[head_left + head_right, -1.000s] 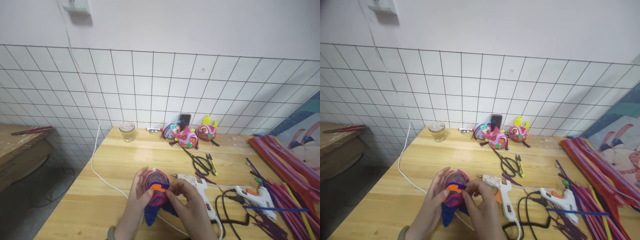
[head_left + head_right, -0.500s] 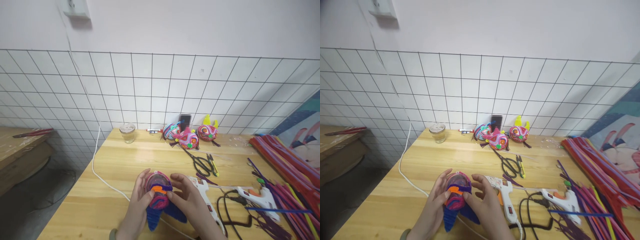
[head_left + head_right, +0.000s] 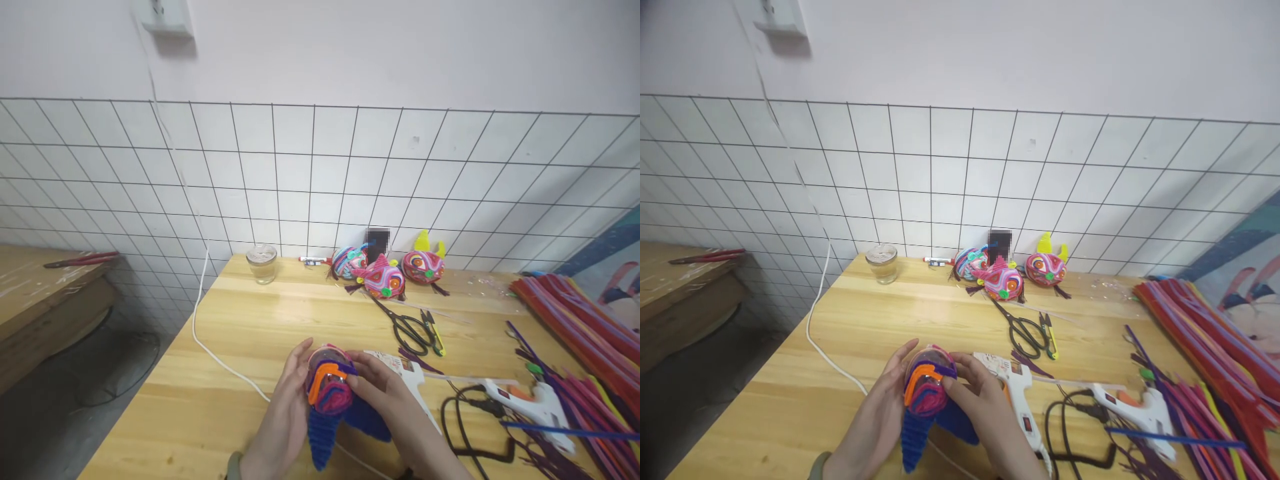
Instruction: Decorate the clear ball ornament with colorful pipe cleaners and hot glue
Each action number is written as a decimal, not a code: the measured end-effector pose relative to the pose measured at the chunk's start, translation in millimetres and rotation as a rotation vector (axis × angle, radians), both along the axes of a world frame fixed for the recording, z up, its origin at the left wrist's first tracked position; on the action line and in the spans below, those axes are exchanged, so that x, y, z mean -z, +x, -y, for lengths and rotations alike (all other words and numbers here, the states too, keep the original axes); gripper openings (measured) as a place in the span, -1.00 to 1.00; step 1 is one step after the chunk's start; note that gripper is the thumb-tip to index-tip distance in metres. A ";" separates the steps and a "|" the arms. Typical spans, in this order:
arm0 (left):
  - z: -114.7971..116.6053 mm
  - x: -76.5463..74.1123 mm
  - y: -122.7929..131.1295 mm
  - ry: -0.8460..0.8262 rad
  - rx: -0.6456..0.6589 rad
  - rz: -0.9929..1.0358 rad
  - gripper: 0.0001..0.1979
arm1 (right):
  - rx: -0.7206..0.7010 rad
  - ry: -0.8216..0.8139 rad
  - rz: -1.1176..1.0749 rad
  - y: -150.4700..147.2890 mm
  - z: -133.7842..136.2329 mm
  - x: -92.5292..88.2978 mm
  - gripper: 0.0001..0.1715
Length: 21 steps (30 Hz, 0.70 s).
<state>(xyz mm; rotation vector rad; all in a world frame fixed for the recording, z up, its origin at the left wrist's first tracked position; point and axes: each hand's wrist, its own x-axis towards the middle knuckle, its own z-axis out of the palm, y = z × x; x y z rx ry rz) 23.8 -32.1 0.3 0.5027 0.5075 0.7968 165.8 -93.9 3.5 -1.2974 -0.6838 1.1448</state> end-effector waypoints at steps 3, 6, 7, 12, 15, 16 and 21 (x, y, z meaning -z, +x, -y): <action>0.3 3.3 -0.1 0.010 0.021 0.014 -0.49 | -0.004 -0.015 -0.060 0.2 0.9 -2.3 -0.54; 0.5 2.7 -0.6 0.029 0.056 0.018 -0.47 | -0.016 -0.007 -0.127 4.0 2.5 -6.9 -0.58; 0.2 1.5 -1.1 0.031 0.074 0.021 -0.45 | -0.016 -0.011 -0.142 5.8 3.3 -8.2 -0.60; -5.5 -2.7 -5.7 0.040 0.158 -0.027 -0.43 | -0.005 -0.036 -0.249 13.6 8.4 -15.8 -0.64; -13.3 2.7 -6.8 0.116 0.107 -0.248 -0.55 | 0.020 -0.023 -0.329 15.5 13.4 -23.9 -0.65; -16.5 5.4 -6.7 0.155 0.059 -0.356 -0.59 | 0.028 -0.039 -0.355 16.2 15.2 -26.2 -0.65; -32.0 11.9 -7.1 0.260 -0.087 -0.484 -0.52 | 0.040 -0.149 -0.502 24.3 23.5 -22.3 -0.60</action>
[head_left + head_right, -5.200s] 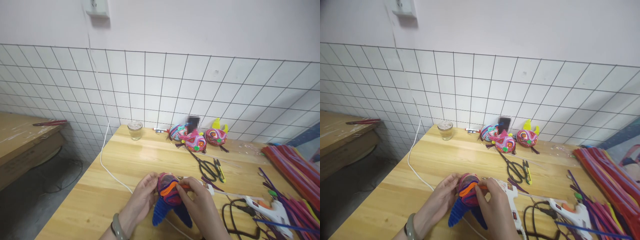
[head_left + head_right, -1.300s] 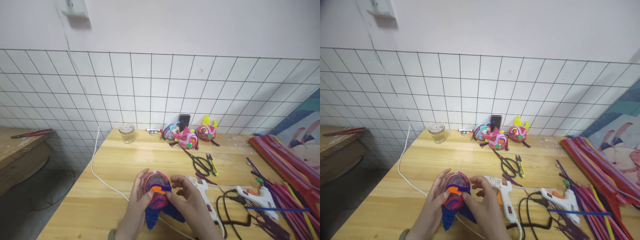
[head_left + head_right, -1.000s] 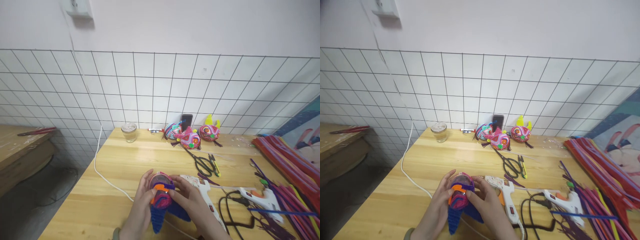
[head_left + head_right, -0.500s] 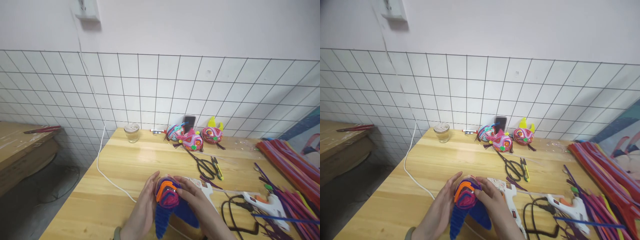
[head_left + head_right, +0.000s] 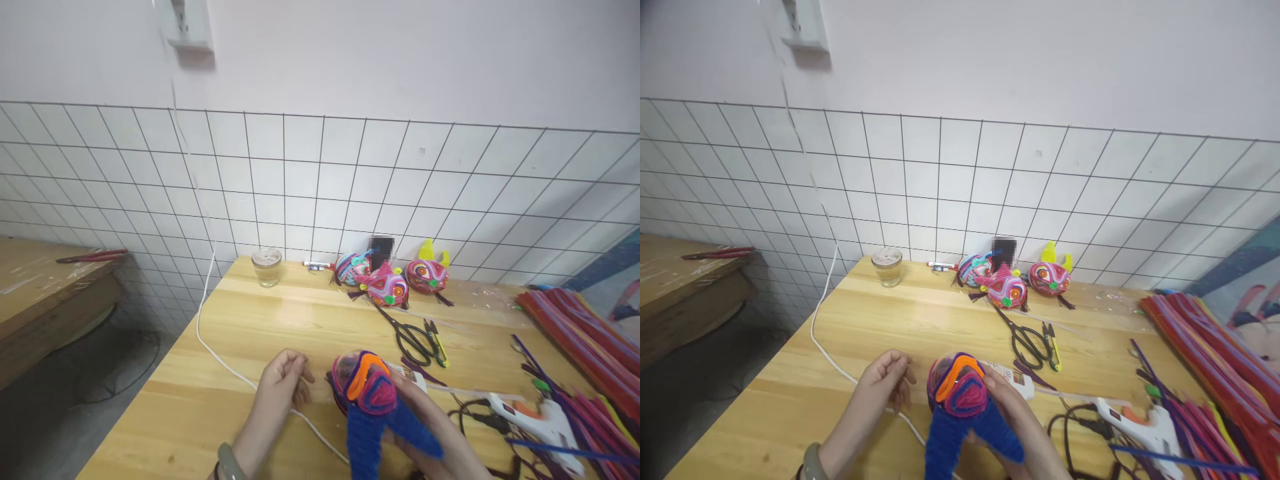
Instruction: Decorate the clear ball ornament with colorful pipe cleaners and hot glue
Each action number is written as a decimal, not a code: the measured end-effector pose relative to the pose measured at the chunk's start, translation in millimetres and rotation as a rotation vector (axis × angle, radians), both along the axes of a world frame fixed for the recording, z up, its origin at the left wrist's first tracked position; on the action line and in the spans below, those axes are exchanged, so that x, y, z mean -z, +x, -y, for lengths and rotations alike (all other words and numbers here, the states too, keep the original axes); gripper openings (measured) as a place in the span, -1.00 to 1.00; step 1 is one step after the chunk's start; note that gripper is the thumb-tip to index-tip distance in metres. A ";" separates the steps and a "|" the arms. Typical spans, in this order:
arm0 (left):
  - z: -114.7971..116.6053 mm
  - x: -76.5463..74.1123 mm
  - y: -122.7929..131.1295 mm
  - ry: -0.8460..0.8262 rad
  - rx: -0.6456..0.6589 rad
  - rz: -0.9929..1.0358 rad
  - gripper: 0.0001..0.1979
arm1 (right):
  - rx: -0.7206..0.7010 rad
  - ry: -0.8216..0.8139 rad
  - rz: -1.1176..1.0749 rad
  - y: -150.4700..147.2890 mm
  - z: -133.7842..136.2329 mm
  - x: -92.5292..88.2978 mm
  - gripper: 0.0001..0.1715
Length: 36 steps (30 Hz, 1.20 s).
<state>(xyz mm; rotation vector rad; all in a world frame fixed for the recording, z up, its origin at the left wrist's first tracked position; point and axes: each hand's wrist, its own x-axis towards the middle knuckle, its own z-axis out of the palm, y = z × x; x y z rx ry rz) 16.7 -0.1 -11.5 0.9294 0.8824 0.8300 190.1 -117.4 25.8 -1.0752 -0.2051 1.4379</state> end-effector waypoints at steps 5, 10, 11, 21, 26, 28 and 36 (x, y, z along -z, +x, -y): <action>-4.0 -6.9 -5.4 0.010 -0.056 0.010 -0.58 | 0.026 0.015 -0.133 9.5 5.0 13.9 -0.83; -5.4 -6.1 -9.0 -0.019 -0.081 0.034 -0.64 | 0.017 0.028 -0.069 11.6 3.9 11.8 -0.76; -5.7 -5.3 -9.2 -0.023 -0.082 0.036 -0.65 | 0.024 0.019 -0.018 11.5 2.6 11.4 -0.68; -0.6 -6.7 -7.7 0.041 -0.029 0.099 -0.70 | 0.047 0.090 0.243 3.3 -3.0 13.4 -0.55; 0.3 -0.8 -5.9 0.100 -0.082 0.097 -0.55 | 0.061 0.071 0.247 -2.5 -4.1 19.4 -0.50; -0.5 0.1 -6.6 0.109 -0.094 0.078 -0.51 | 0.048 0.086 0.269 -2.9 -5.6 23.9 -0.49; -8.8 -9.1 -14.0 0.099 -0.100 0.027 -0.72 | 0.009 0.115 0.247 11.2 -6.6 32.4 -0.50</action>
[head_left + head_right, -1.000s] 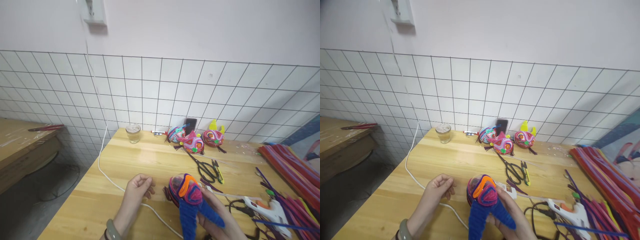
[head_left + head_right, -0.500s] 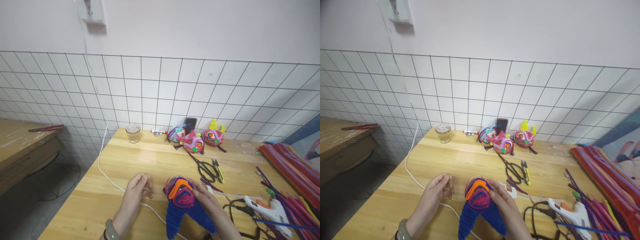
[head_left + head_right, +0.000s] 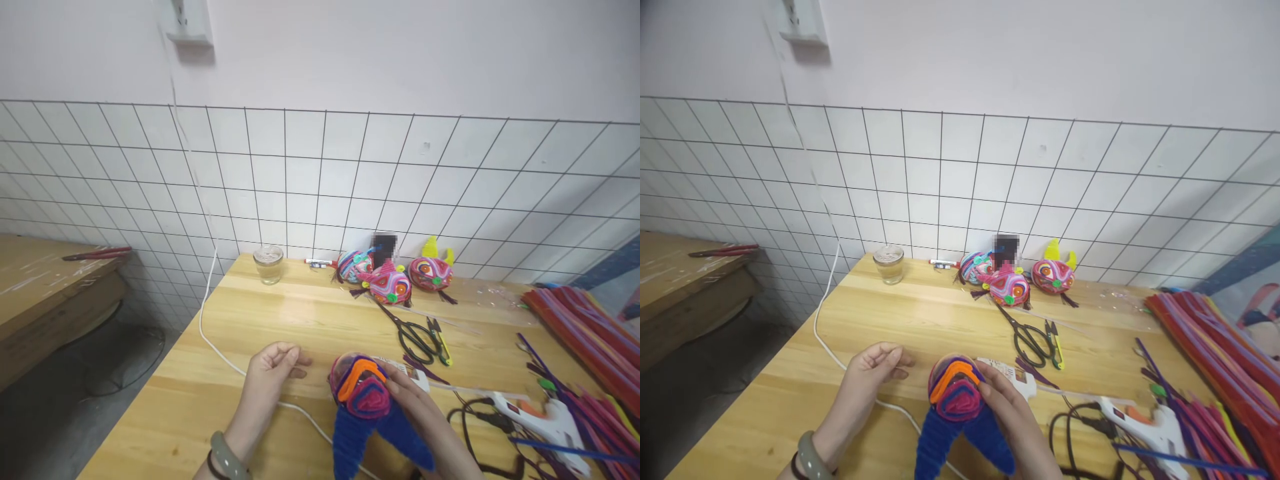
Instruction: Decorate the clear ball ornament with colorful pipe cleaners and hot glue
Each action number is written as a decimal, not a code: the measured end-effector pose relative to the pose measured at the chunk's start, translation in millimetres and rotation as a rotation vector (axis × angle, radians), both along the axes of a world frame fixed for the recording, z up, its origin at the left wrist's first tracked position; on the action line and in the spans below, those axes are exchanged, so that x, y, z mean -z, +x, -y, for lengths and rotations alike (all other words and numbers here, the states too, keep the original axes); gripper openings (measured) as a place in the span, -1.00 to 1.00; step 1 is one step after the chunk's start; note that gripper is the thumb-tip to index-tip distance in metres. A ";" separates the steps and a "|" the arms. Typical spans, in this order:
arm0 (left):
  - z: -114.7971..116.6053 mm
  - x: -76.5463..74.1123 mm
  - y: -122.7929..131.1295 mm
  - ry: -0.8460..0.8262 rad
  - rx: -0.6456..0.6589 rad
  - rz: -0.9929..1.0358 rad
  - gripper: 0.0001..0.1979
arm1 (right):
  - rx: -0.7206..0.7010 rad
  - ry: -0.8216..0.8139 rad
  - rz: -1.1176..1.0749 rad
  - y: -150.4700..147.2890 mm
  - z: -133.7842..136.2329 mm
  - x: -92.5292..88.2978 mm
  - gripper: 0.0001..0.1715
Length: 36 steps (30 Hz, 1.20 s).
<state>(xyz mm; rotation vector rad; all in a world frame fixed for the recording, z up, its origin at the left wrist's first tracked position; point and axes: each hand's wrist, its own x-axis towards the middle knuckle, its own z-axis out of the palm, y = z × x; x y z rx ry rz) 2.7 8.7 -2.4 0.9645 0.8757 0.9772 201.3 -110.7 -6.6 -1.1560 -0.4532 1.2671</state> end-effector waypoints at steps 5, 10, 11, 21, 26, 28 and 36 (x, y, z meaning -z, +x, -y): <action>-3.5 -0.5 -2.1 -0.033 -0.030 -0.005 -0.70 | 0.025 -0.007 0.023 -4.3 3.7 -5.1 -0.50; -2.2 -3.1 -1.3 -0.011 -0.081 0.022 -0.63 | 0.039 -0.018 0.043 -7.9 3.9 -8.8 -0.50; -2.0 -3.2 -1.4 -0.002 -0.097 0.021 -0.59 | 0.036 -0.006 0.038 -8.1 3.7 -9.5 -0.51; 5.4 -6.1 -1.3 -0.014 0.073 0.025 -0.32 | -0.020 0.030 0.090 -20.7 3.9 -18.2 -0.57; 18.6 -6.7 -3.4 -0.131 0.575 0.124 -0.25 | -0.055 0.037 0.171 -28.4 5.1 -16.1 -0.55; 20.9 -6.1 -3.5 -0.116 0.644 0.131 -0.35 | -0.083 0.042 0.186 -29.7 5.5 -14.3 -0.54; 24.1 -9.0 1.3 -0.100 0.589 0.055 -0.51 | -0.132 0.008 0.228 -35.3 6.3 -13.5 -0.53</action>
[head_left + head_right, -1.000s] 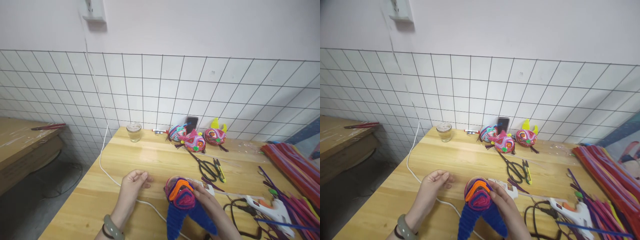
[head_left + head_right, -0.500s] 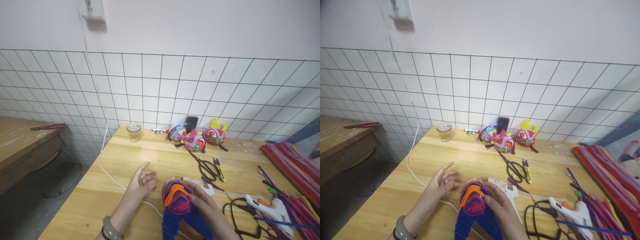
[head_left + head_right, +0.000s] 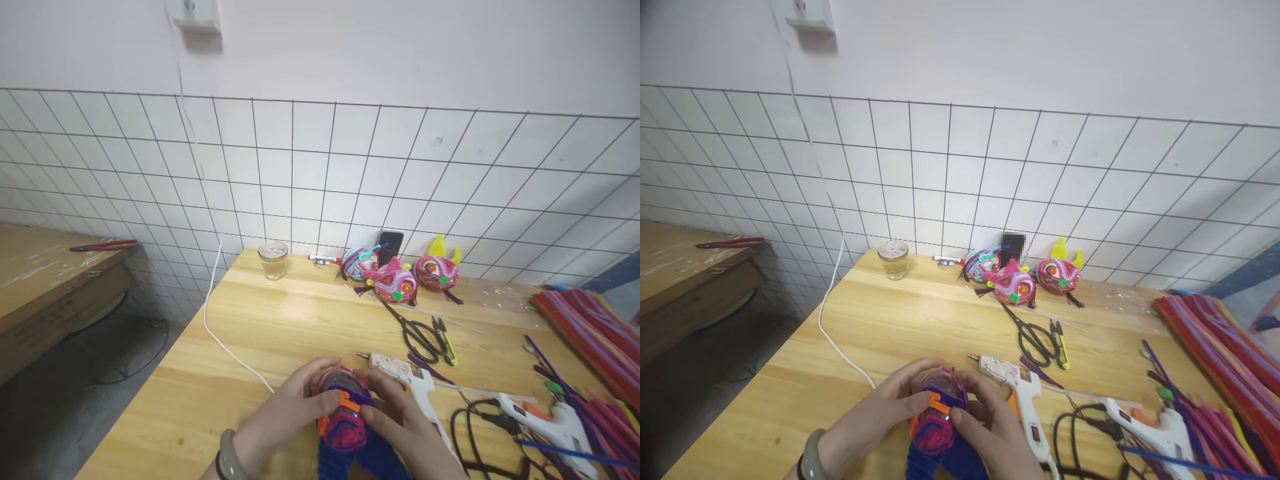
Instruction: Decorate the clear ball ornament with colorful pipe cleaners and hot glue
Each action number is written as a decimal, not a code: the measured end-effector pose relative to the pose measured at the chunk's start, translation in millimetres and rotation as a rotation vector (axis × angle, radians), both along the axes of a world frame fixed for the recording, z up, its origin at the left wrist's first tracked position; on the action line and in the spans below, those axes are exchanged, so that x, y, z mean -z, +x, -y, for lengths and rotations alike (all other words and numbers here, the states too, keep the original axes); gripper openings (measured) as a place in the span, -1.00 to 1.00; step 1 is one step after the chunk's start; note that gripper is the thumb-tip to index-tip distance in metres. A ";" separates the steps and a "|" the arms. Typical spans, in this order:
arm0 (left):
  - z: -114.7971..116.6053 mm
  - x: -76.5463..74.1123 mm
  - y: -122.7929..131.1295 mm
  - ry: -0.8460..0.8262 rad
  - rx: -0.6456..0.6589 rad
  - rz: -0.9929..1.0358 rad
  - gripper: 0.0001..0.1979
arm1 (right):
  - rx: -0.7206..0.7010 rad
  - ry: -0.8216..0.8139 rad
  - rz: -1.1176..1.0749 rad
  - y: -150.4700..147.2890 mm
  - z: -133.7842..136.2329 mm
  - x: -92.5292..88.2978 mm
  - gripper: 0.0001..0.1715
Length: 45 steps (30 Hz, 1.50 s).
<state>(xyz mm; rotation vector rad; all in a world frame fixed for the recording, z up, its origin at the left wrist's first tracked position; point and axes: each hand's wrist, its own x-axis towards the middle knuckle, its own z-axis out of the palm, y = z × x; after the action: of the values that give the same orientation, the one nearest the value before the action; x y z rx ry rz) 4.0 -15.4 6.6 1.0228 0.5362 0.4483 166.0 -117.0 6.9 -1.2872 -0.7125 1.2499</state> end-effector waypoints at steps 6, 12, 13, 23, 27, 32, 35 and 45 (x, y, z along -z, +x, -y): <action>1.2 3.9 2.9 0.048 -0.038 0.012 -0.49 | 0.015 -0.024 0.016 1.9 -0.7 1.6 -0.51; 2.1 2.8 -1.2 0.163 -0.001 0.013 -0.36 | -0.012 0.003 0.014 7.3 -2.1 5.6 -0.52; 2.0 4.0 -2.4 0.158 0.001 0.001 -0.34 | 0.003 0.004 0.013 7.1 -1.9 5.6 -0.53; -4.4 5.1 -1.8 -0.109 -0.071 0.004 -0.54 | 0.032 -0.013 -0.010 8.5 -1.2 -3.4 -0.52; -13.2 5.5 1.4 -0.008 -0.375 -0.045 -0.72 | 0.045 -0.015 -0.047 11.2 -1.1 -4.3 -0.53; -22.5 10.8 -1.6 0.058 -0.535 -0.087 -0.55 | 0.075 -0.018 -0.076 18.2 0.0 -0.2 -0.56; -24.5 10.2 -4.1 0.068 -0.572 -0.111 -0.50 | 0.072 -0.020 -0.127 22.3 0.0 1.4 -0.58; -9.5 2.2 3.8 0.182 -0.359 -0.074 -0.65 | 0.113 -0.027 -0.131 27.2 -2.3 8.2 -0.53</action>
<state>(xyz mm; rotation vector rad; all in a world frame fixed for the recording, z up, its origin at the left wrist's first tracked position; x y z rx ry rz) 7.7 -6.0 4.4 1.1231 0.7605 0.7911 193.2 -114.8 -1.3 -1.2383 -0.5237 1.2427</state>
